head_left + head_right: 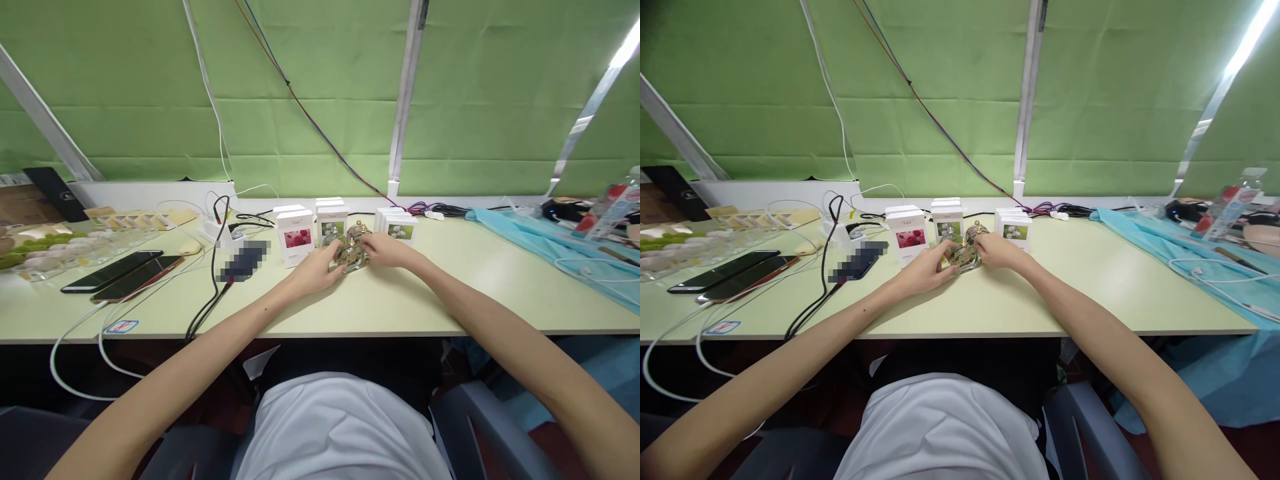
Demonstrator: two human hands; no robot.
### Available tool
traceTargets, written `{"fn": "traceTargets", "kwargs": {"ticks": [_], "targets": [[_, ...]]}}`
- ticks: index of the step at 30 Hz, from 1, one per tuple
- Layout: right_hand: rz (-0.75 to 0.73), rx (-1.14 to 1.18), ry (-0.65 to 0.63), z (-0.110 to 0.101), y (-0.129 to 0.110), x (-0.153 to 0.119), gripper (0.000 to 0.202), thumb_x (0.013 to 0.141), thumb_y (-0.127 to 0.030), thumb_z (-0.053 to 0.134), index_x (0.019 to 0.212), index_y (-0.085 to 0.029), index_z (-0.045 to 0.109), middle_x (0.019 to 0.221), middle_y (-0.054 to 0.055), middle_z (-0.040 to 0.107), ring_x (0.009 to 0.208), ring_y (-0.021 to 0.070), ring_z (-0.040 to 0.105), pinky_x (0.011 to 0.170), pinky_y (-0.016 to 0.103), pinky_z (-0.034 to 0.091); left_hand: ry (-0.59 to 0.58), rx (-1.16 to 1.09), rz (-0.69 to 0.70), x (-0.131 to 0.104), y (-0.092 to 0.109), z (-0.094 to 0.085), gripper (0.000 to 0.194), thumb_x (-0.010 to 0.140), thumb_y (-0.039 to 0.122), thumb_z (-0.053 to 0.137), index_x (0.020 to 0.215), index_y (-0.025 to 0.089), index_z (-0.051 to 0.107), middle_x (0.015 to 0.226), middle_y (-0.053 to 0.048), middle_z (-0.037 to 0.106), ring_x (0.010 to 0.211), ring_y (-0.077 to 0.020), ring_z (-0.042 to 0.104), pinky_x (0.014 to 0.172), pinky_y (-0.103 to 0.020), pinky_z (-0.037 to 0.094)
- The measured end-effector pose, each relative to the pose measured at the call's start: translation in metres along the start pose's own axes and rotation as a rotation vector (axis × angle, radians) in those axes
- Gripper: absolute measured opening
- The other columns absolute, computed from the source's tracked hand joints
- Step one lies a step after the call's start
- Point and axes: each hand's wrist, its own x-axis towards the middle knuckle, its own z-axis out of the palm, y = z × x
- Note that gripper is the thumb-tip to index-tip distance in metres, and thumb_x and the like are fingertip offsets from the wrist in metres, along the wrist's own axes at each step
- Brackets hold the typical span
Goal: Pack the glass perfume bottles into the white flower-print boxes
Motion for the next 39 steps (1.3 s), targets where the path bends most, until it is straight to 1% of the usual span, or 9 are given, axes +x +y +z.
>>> {"fn": "traceTargets", "kwargs": {"ticks": [11,19,27,39], "targets": [[-0.007,0.009,0.039,0.0023,0.0017,0.0017,0.026,0.099,-0.014,0.039,0.085,-0.015,0.060,0.088,0.012,0.069,0.073,0.0198,0.053,0.066,0.030,0.031,-0.013,0.008,-0.003,0.0004,0.0015,-0.0013,0.031,0.094,0.034,0.055,0.121,0.018,0.052,0.070,0.000,0.059,0.059,-0.0181,0.053,0.059,-0.028,0.031],[-0.030,0.042,0.083,0.0074,0.0069,0.0058,0.025,0.098,-0.014,0.040,0.086,-0.016,0.063,0.087,0.012,0.069,0.074,0.0209,0.054,0.067,0.030,0.031,-0.008,0.013,-0.006,0.0000,0.0012,-0.0014,0.032,0.094,0.034,0.056,0.122,0.018,0.052,0.072,-0.001,0.061,0.061,-0.0186,0.055,0.059,-0.028,0.032],[-0.049,0.077,0.134,0.0071,0.0064,0.0057,0.023,0.098,-0.014,0.041,0.087,-0.016,0.061,0.090,0.013,0.070,0.077,0.0221,0.056,0.069,0.031,0.034,-0.008,0.013,-0.004,0.0005,0.0014,-0.0012,0.033,0.094,0.034,0.056,0.122,0.018,0.052,0.073,-0.001,0.062,0.062,-0.0189,0.056,0.058,-0.028,0.032],[-0.064,0.130,0.143,0.0061,0.0044,0.0043,0.025,0.100,-0.019,0.037,0.092,-0.017,0.060,0.086,0.011,0.067,0.073,0.0216,0.053,0.072,0.031,0.035,-0.012,0.010,-0.004,0.0007,0.0022,-0.0016,0.033,0.094,0.034,0.056,0.123,0.018,0.052,0.072,-0.001,0.060,0.062,-0.0189,0.055,0.059,-0.029,0.032]]}}
